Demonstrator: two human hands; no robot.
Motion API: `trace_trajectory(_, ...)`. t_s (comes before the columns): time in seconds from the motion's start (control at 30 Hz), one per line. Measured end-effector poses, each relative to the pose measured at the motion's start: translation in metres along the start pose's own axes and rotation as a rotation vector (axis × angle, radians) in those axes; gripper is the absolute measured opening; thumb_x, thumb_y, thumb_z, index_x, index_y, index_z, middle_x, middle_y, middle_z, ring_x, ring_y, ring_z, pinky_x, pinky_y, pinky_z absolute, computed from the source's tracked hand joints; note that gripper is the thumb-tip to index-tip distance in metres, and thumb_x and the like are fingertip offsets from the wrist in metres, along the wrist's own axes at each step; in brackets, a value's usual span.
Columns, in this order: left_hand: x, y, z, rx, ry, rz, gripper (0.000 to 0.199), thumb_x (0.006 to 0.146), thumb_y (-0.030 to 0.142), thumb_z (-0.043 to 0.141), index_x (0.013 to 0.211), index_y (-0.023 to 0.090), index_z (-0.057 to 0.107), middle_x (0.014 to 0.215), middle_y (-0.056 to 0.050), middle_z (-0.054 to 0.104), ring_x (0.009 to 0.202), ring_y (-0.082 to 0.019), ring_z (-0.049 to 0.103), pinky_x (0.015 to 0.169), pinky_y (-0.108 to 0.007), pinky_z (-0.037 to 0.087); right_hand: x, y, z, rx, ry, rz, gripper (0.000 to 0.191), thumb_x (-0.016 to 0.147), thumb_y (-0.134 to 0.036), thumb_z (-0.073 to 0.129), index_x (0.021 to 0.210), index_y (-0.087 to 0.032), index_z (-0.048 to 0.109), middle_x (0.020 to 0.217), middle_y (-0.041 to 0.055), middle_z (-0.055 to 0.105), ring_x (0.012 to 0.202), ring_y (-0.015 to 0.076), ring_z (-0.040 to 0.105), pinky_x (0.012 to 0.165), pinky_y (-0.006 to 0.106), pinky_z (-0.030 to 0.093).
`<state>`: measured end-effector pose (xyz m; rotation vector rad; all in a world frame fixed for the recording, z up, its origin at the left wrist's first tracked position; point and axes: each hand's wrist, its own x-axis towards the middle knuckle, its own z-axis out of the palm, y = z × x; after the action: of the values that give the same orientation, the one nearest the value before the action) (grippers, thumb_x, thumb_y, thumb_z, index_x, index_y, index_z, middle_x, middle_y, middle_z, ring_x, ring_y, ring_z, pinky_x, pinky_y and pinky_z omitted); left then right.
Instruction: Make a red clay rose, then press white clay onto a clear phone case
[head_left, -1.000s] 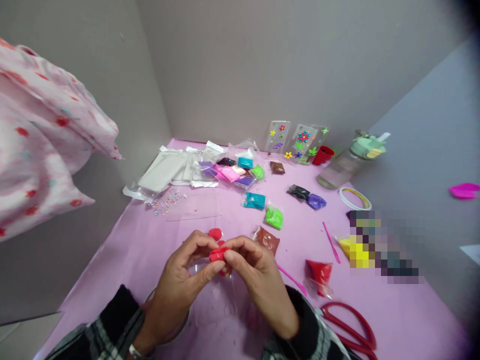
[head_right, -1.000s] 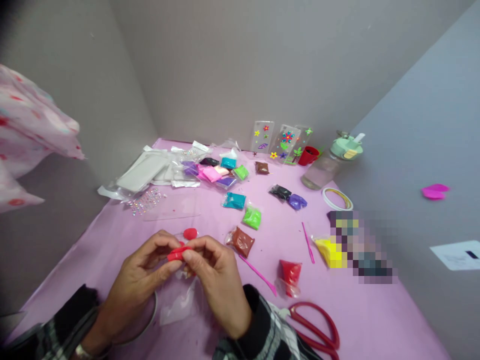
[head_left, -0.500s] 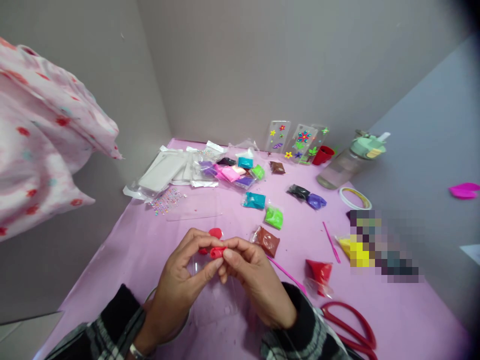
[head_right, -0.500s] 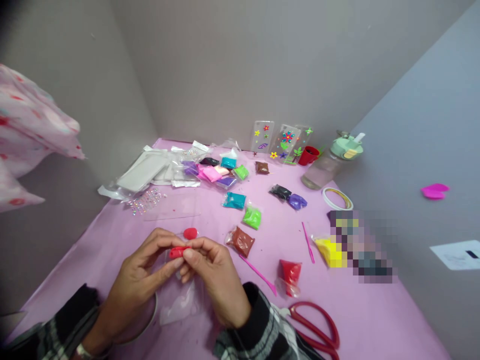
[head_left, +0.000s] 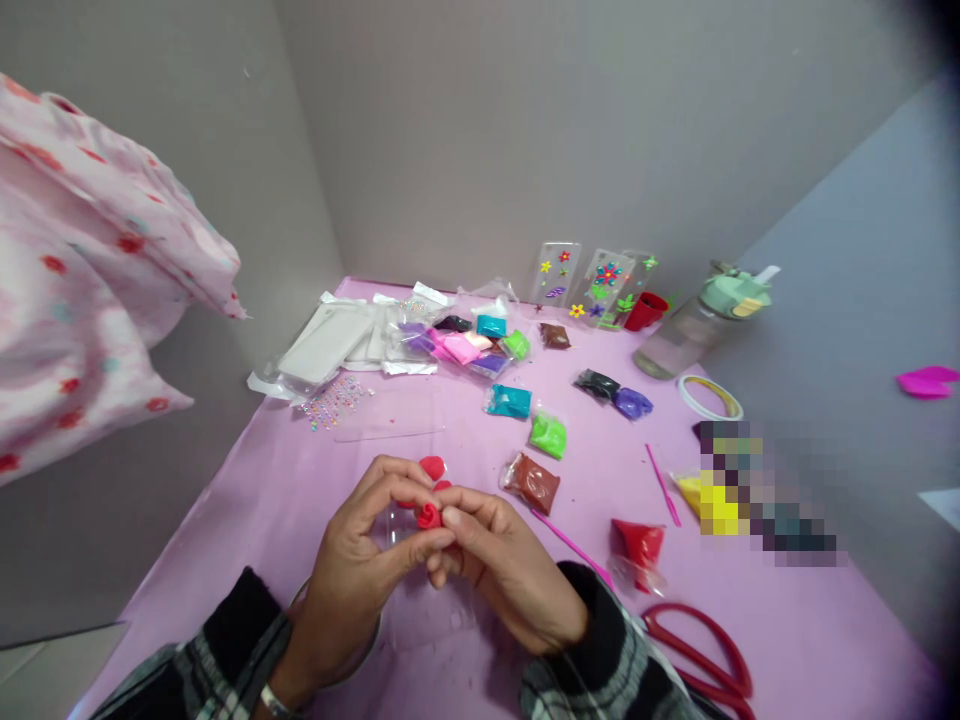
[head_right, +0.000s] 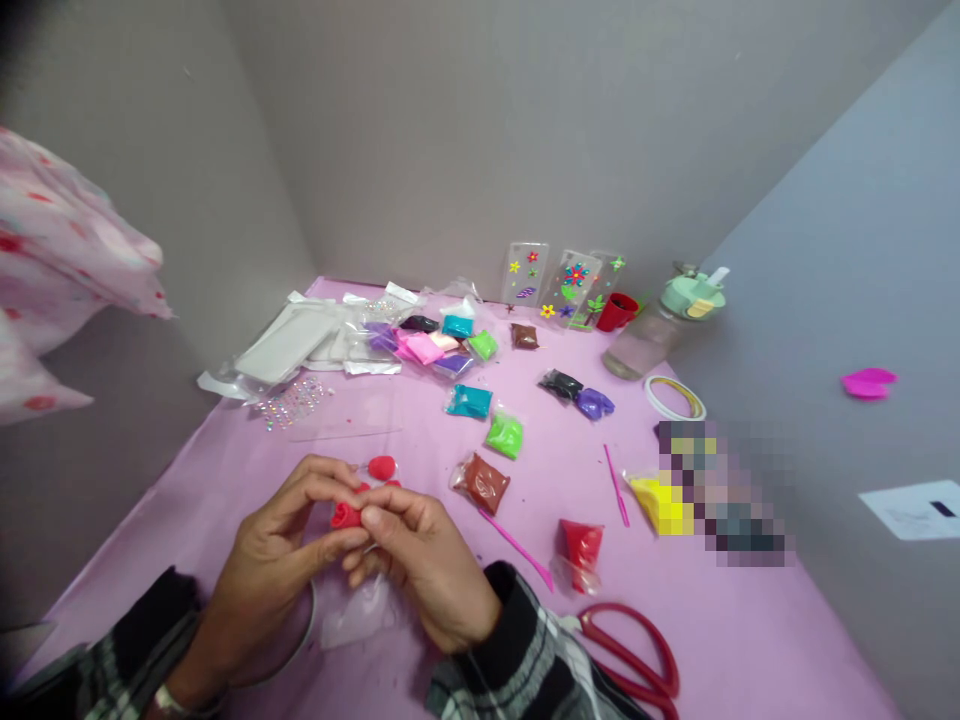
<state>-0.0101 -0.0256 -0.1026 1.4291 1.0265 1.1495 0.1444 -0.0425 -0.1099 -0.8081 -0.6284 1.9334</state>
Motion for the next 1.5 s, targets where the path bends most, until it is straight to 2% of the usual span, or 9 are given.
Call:
trace_trajectory(0.1, 0.0000, -0.0004, -0.0002, -0.034, -0.028, -0.011, 0.017, 0.076, 0.020, 0.084, 0.090, 0.028, 0.076, 0.101, -0.001, 0.066, 0.105, -0.020, 0.062, 0.093, -0.025, 0.048, 0.0002, -0.0006, -0.0001, 0.027, -0.011, 0.004, 0.037, 0.080, -0.046, 0.083, 0.088, -0.012, 0.070, 0.068, -0.0018, 0.063, 0.057, 0.0066, 0.058, 0.060, 0.018, 0.049)
trace_trajectory(0.23, -0.0013, -0.0022, -0.0018, -0.035, -0.110, -0.014, 0.021, 0.082, 0.020, 0.078, 0.099, 0.034, 0.079, 0.109, -0.001, 0.066, 0.110, -0.020, 0.063, 0.095, -0.024, 0.048, 0.0003, -0.0020, 0.0008, 0.030, -0.015, 0.000, 0.038, 0.081, -0.048, 0.081, 0.086, -0.011, 0.071, 0.069, -0.0004, 0.063, 0.057, 0.0067, 0.058, 0.059, 0.018, 0.049)
trace_trajectory(0.4, -0.0023, -0.0027, -0.0024, -0.019, -0.066, 0.000, 0.017, 0.083, 0.017, 0.078, 0.090, 0.032, 0.079, 0.106, 0.001, 0.066, 0.106, -0.017, 0.063, 0.094, -0.022, 0.049, -0.0002, -0.0025, 0.0016, 0.033, -0.019, -0.006, 0.038, 0.085, -0.048, 0.077, 0.098, -0.013, 0.072, 0.074, 0.0012, 0.066, 0.061, 0.0079, 0.060, 0.061, 0.019, 0.052)
trace_trajectory(0.6, -0.0002, -0.0018, -0.0005, -0.004, -0.082, 0.004, 0.019, 0.080, 0.022, 0.081, 0.095, 0.034, 0.080, 0.107, -0.001, 0.066, 0.110, -0.020, 0.063, 0.095, -0.024, 0.050, 0.0000, -0.0017, -0.0001, 0.060, -0.021, 0.009, 0.033, 0.083, -0.042, 0.081, 0.093, -0.013, 0.070, 0.082, 0.0020, 0.067, 0.066, 0.0081, 0.061, 0.062, 0.019, 0.054)
trace_trajectory(0.73, -0.0006, -0.0015, -0.0014, -0.004, -0.116, -0.011, 0.020, 0.083, 0.022, 0.079, 0.097, 0.036, 0.080, 0.110, 0.000, 0.066, 0.112, -0.019, 0.063, 0.097, -0.024, 0.049, 0.0005, -0.0026, -0.0007, 0.104, -0.017, 0.003, 0.032, 0.083, -0.041, 0.082, 0.090, -0.013, 0.070, 0.078, 0.0007, 0.066, 0.063, 0.0071, 0.061, 0.062, 0.018, 0.055)
trace_trajectory(0.93, 0.0008, -0.0043, -0.0053, -0.010, -0.077, -0.015, 0.016, 0.085, 0.023, 0.076, 0.095, 0.035, 0.080, 0.108, 0.000, 0.066, 0.110, -0.017, 0.062, 0.094, -0.020, 0.049, 0.0001, -0.0016, -0.0014, 0.119, -0.024, 0.014, 0.036, 0.081, -0.038, 0.084, 0.101, -0.011, 0.072, 0.078, 0.0022, 0.070, 0.064, 0.0082, 0.066, 0.061, 0.017, 0.055)
trace_trajectory(1.2, -0.0003, -0.0061, -0.0048, 0.018, -0.104, 0.009, 0.024, 0.082, 0.025, 0.080, 0.103, 0.037, 0.078, 0.110, 0.002, 0.066, 0.113, -0.016, 0.061, 0.098, -0.019, 0.046, 0.0010, -0.0009, -0.0021, 0.167, 0.014, -0.044, 0.024, 0.076, -0.029, 0.088, 0.086, -0.012, 0.073, 0.069, -0.0010, 0.071, 0.056, 0.0052, 0.063, 0.058, 0.015, 0.053)
trace_trajectory(1.33, -0.0005, -0.0058, -0.0054, 0.029, -0.110, 0.019, 0.019, 0.088, 0.023, 0.074, 0.100, 0.037, 0.078, 0.109, 0.003, 0.066, 0.112, -0.015, 0.062, 0.099, -0.019, 0.045, 0.0005, -0.0025, -0.0008, 0.175, 0.010, -0.022, 0.027, 0.078, -0.030, 0.087, 0.092, -0.010, 0.075, 0.070, 0.0006, 0.071, 0.059, 0.0056, 0.064, 0.058, 0.015, 0.054)
trace_trajectory(1.5, 0.0007, -0.0052, -0.0050, 0.031, -0.068, 0.052, 0.011, 0.085, 0.022, 0.078, 0.090, 0.031, 0.077, 0.106, 0.002, 0.067, 0.110, -0.015, 0.063, 0.098, -0.020, 0.045, 0.0002, -0.0013, -0.0002, 0.174, -0.020, -0.036, 0.029, 0.076, -0.028, 0.088, 0.097, -0.013, 0.075, 0.076, 0.0001, 0.072, 0.062, 0.0061, 0.066, 0.062, 0.015, 0.055)
